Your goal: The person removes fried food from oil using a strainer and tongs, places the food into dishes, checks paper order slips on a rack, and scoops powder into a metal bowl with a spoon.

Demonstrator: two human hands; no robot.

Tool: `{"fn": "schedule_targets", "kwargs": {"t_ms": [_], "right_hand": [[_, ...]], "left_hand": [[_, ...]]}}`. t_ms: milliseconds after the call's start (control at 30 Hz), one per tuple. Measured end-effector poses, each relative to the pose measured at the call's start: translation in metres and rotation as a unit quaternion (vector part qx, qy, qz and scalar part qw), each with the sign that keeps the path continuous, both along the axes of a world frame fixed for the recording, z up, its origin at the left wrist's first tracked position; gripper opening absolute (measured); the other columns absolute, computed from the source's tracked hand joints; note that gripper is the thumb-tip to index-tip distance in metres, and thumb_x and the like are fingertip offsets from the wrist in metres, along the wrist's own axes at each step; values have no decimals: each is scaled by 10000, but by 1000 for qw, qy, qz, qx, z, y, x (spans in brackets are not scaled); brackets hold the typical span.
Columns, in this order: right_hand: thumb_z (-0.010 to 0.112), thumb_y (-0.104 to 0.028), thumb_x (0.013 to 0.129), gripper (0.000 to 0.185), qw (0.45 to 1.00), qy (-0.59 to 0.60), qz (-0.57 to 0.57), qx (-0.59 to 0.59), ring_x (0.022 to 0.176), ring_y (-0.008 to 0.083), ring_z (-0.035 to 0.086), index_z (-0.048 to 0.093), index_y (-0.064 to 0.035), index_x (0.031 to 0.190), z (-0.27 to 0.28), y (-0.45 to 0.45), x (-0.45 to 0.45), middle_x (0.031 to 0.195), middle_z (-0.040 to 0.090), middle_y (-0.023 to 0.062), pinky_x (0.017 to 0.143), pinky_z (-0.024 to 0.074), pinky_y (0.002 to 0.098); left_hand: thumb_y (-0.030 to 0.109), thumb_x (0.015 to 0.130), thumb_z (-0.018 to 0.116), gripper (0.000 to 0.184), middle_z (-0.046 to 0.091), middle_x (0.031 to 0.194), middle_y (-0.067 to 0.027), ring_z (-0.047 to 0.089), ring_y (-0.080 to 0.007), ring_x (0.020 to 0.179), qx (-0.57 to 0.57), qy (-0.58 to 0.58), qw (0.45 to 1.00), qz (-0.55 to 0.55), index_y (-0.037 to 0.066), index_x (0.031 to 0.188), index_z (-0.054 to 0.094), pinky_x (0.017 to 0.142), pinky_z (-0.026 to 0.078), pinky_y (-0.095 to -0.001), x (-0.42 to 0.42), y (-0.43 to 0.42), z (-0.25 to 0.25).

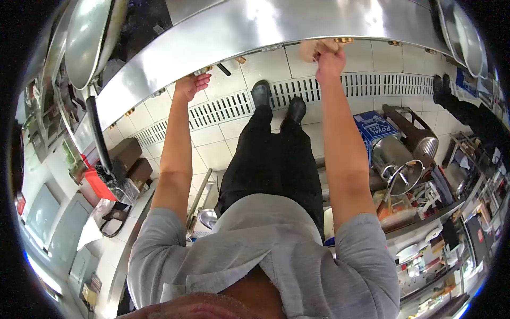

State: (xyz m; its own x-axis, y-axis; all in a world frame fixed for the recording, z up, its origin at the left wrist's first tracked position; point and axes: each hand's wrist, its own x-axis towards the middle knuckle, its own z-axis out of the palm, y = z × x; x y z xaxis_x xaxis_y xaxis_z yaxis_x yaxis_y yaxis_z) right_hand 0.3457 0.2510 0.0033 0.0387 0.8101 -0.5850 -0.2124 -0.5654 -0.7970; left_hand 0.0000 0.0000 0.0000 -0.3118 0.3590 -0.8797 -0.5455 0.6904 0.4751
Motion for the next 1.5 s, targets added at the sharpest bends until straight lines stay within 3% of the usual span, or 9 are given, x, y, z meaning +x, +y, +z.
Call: {"fn": "schedule_targets", "kwargs": {"t_ms": [200, 267, 467, 600, 733, 1067, 1100, 1133, 1500], "right_hand": [[444, -188, 997, 168, 975, 186, -114, 47, 770, 163, 593, 570, -93, 1054, -84, -25, -45, 969, 622, 35, 661, 505, 337], [386, -253, 1009, 219, 888, 396, -207, -109, 683, 120, 527, 556, -123, 962, 17, -75, -125, 865, 569, 5, 591, 443, 293], [529, -62, 962, 183, 987, 129, 22, -92, 1031, 173, 600, 525, -60, 1145, -50, -181, -233, 1108, 607, 61, 913, 505, 300], [644, 55, 833, 153, 972, 226, 48, -30, 733, 193, 667, 589, -22, 952, -70, -146, -176, 902, 657, 83, 586, 561, 328], [712, 84, 740, 236, 975, 220, 18, -13, 743, 207, 648, 651, 3, 953, -75, -63, -78, 891, 685, 105, 651, 526, 322], [533, 137, 834, 449, 997, 63, 40, -22, 808, 182, 613, 527, -60, 1237, 173, -93, 30, 1009, 619, 76, 604, 481, 327], [531, 132, 840, 437, 997, 60, 48, 17, 793, 177, 607, 523, -64, 1230, 186, -86, 28, 996, 616, 71, 596, 476, 324], [528, 126, 846, 424, 995, 56, 56, 55, 779, 172, 602, 519, -68, 1223, 193, -73, 25, 983, 613, 66, 588, 471, 320], [559, 67, 846, 349, 972, 54, 159, -167, 854, 221, 651, 546, -76, 1164, 126, -179, -73, 1064, 621, 93, 676, 548, 355]], "left_hand": [[123, 1039, 401, 326, 686, 1041, -216, 693, -248, 833, 87, 64, 992, 59, -86, 1264, 509, 734, 584, -335, 35, -3, -1], [115, 1018, 441, 354, 689, 1021, -207, 690, -234, 808, 102, 49, 993, 45, -91, 1300, 497, 728, 583, -329, 53, -24, 5], [151, 977, 555, 358, 714, 942, -145, 694, -194, 731, 25, 20, 998, -49, -37, 1282, 557, 629, 559, -285, 129, -162, 29], [167, 984, 547, 344, 720, 945, -123, 694, -165, 700, -129, 14, 990, -60, -15, 1275, 564, 556, 546, -273, 165, -287, 48], [249, 1007, 494, 318, 706, 971, -99, 696, -200, 706, -185, -104, 977, -35, 45, 1236, 578, 581, 563, -314, 195, -435, 29], [317, 1021, 497, 389, 706, 1020, -184, 690, -250, 712, -169, -203, 956, 124, 1, 1223, 599, 551, 566, -343, 167, -430, 55], [336, 1023, 492, 450, 694, 1092, -192, 700, -276, 786, -88, -67, 964, -240, -13, 1300, 549, 595, 567, -342, 147, -423, 50], [338, 1023, 487, 470, 679, 1141, -193, 700, -293, 857, -141, -129, 980, 64, -12, 1336, 511, 642, 573, -363, 143, -397, 52], [313, 984, 572, 454, 699, 1041, -143, 700, -221, 821, -22, -7, 981, 190, 2, 1310, 516, 673, 546, -330, 71, -350, 144]]}}
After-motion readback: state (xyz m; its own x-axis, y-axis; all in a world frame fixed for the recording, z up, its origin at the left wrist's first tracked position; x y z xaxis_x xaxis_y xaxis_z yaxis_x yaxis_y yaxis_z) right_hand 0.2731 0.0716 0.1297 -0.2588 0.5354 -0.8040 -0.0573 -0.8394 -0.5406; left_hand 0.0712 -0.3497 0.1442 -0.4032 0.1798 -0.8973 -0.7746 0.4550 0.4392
